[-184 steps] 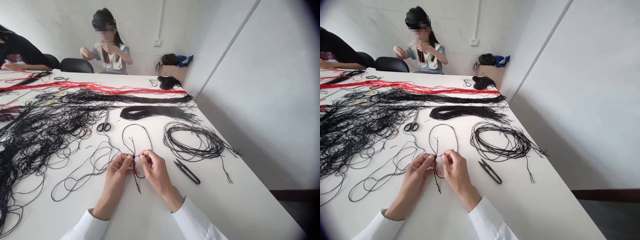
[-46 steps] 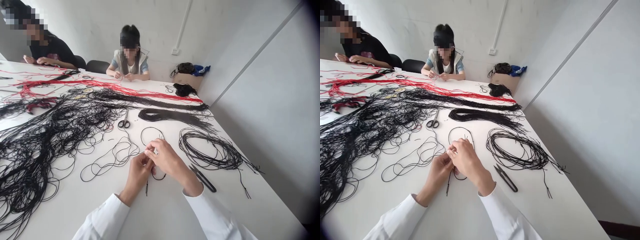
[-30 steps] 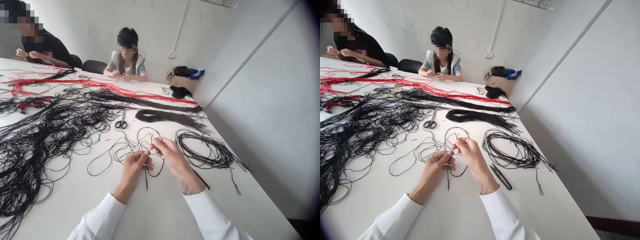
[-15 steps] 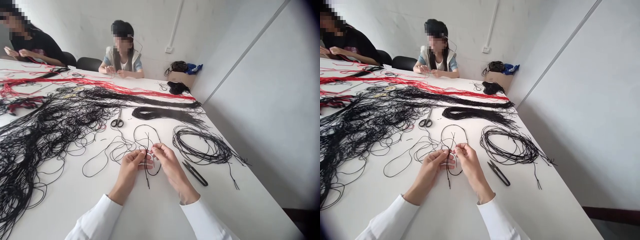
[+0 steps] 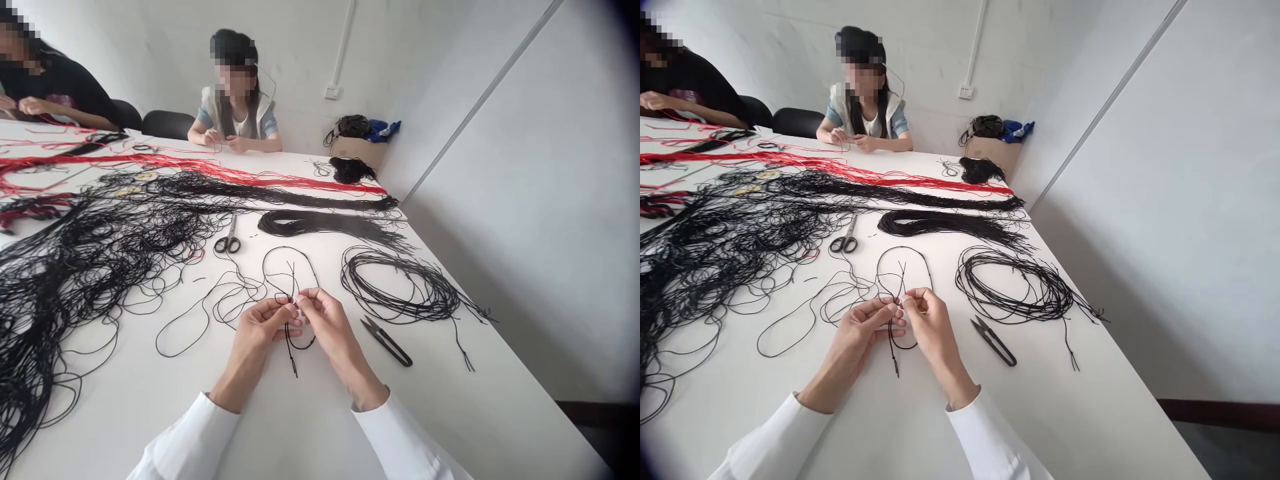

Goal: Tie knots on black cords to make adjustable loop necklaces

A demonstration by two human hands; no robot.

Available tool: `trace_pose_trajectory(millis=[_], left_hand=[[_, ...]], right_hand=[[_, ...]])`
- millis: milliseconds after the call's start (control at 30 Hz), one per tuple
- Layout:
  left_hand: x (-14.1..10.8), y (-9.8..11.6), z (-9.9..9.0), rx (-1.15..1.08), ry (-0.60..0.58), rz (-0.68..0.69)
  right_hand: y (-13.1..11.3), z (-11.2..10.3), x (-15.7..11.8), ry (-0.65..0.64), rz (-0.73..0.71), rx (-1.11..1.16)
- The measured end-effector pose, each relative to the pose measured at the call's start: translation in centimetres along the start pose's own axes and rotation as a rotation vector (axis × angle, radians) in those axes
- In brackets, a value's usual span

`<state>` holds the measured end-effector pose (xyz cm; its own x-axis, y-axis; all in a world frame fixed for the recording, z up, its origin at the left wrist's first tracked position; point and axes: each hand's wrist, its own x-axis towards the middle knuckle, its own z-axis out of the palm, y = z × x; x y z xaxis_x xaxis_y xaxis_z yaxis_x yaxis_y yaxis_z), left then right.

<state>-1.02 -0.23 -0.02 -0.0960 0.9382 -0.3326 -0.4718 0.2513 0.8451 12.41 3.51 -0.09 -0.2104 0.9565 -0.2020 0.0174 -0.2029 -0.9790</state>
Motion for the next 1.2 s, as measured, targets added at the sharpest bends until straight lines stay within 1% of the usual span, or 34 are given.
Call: trace_pose_trajectory(millis=[100, 267, 367, 500, 567, 633, 700, 767, 933, 1200], left_hand=[[-0.1, 0.0, 0.1, 0.020, 0.015, 0.009], [0.0, -0.2, 0.0, 0.030, 0.039, 0.034], [0.0, -0.1, 0.0, 0.034, 0.036, 0.039], [0.0, -0.1, 0.1, 0.039, 0.050, 0.065], [0.0, -0.1, 0.2, 0.039, 0.052, 0.073], [-0.1, -0.1, 0.2, 0.037, 0.048, 0.076], [-0.1, -0.1, 0.2, 0.038, 0.042, 0.078], [-0.1, -0.1, 0.2, 0.040, 0.040, 0.081], [0.0, -0.2, 0.3, 0.045, 0.054, 0.084], [0.1, -0.7, 0.4, 0.049, 0.078, 0.104]], right_hand=[[0.2, 0.2, -0.1, -0.045, -0.003, 0.021], [-0.1, 0.2, -0.6, -0.038, 0.009, -0.047], [-0.5, -0.3, -1.1, -0.068, 0.024, -0.059], [-1.0, -1.3, -1.6, -0.074, -0.021, -0.148], [-1.1, -1.7, -1.7, -0.118, -0.052, -0.161], [-1.2, -1.9, -1.7, -0.188, -0.086, -0.144], [-1.3, -1.9, -1.7, -0.251, -0.093, -0.109], [-1.4, -1.7, -1.7, -0.270, -0.085, -0.090], [-1.3, -1.2, -1.7, -0.184, -0.111, -0.183], [-0.9, 0.5, -1.8, 0.025, -0.006, -0.136]])
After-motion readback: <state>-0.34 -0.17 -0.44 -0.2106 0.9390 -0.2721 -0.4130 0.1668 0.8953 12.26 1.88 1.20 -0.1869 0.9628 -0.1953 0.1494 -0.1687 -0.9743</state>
